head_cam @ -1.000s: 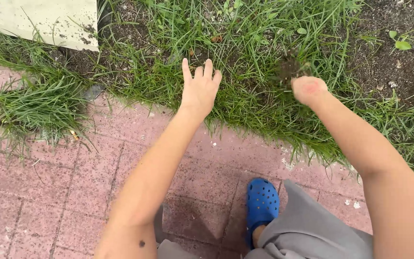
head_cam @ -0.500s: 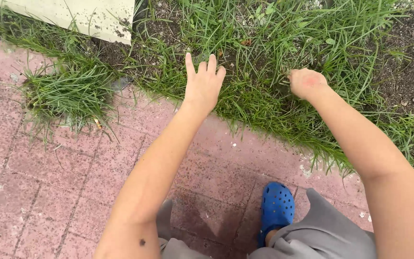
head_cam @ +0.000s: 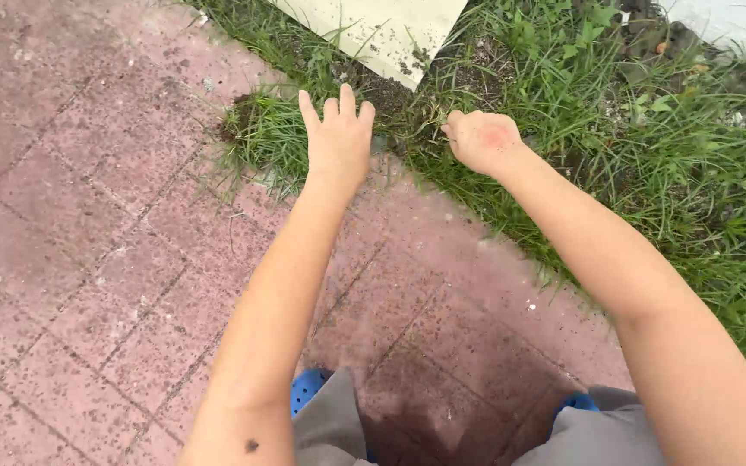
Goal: Manually pull out weeds and grass from a garden bed and around potted plants.
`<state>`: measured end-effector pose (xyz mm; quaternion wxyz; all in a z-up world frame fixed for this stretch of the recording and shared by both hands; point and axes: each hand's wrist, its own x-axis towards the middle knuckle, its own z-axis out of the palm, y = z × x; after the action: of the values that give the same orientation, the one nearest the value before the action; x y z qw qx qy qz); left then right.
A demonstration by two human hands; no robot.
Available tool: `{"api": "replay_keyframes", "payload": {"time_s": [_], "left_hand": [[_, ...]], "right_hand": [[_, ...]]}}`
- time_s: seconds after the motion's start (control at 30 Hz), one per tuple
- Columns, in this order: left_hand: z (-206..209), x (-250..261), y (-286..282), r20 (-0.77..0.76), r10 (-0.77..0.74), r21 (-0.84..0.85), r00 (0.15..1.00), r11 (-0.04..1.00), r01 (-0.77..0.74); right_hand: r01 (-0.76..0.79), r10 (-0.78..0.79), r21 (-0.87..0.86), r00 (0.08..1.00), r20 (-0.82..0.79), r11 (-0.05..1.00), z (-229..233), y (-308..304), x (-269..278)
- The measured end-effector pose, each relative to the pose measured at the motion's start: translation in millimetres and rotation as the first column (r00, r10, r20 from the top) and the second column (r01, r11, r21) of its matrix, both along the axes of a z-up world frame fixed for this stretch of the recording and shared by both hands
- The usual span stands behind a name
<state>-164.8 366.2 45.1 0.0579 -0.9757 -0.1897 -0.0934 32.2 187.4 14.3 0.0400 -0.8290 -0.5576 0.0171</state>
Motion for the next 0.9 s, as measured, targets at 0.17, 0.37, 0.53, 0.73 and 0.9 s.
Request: {"api": "replay_keyframes", "payload": {"time_s": [0.17,0.37,0.53,0.73,0.9], "left_hand": [[-1,-92,95,0.069,0.27,0.049,0.96,0.961,-0.274],[-6,-137,139,0.106,0.421,-0.071,0.901,0.907,-0.416],[-22,-126,142,0.054,0.397,-0.103,0.916,0.915,-0.391],[-30,-84,136,0.043,0.342,-0.129,0.939,0.933,-0.335],[-40,-20,87,0.007,0.207,-0.1,0.978,0.974,-0.205]], "right_hand": [[-0.094,0.096,0.033,0.993,-0.062,0.995,8,145,-74],[0.017,0.019,0.129,0.962,-0.272,0.991,4,251,-118],[0.128,-0.187,-0.257,0.957,-0.22,0.958,-49,249,-122],[0.063,-0.108,-0.226,0.975,-0.194,0.972,-12,186,-112],[0.046,-0.043,-0.174,0.999,0.016,0.984,-19,75,-68]]}}
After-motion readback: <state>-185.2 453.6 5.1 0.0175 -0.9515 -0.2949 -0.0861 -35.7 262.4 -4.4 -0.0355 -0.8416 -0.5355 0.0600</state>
